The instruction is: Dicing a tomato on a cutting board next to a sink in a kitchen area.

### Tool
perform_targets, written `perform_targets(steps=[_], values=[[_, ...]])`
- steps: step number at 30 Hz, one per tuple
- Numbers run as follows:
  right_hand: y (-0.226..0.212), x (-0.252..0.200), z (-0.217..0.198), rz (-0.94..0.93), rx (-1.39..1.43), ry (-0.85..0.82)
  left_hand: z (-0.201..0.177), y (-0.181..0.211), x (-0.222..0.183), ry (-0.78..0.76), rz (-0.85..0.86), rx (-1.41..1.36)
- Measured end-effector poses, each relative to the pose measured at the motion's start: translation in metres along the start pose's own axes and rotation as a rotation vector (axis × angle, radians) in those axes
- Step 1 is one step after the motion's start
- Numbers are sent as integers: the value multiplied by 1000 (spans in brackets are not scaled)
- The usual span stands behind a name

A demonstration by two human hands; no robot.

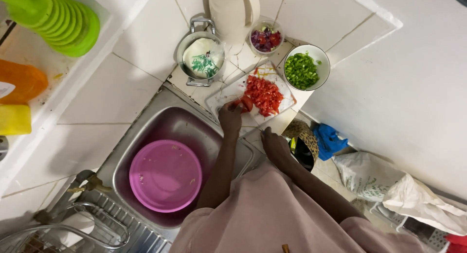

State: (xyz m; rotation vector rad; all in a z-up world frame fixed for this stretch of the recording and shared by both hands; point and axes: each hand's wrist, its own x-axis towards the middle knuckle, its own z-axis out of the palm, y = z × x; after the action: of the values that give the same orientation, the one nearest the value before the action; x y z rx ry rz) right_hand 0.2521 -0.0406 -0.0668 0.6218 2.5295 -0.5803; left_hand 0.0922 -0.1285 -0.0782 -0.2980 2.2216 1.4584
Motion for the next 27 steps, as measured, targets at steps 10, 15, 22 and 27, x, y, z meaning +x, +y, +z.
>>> perform_targets(steps=[10, 15, 22, 27], values=[[35, -1, 8, -32, 58, 90, -32, 9, 21, 85, 151, 98], [38, -27, -15, 20, 147, 50, -34, 13, 33, 67, 558, 475], [63, -55, -8, 103, 336, 139, -19, -7, 49, 46, 1024, 628], [70, -59, -12, 152, 427, 174, -7, 14, 19, -208, 1063, 814]])
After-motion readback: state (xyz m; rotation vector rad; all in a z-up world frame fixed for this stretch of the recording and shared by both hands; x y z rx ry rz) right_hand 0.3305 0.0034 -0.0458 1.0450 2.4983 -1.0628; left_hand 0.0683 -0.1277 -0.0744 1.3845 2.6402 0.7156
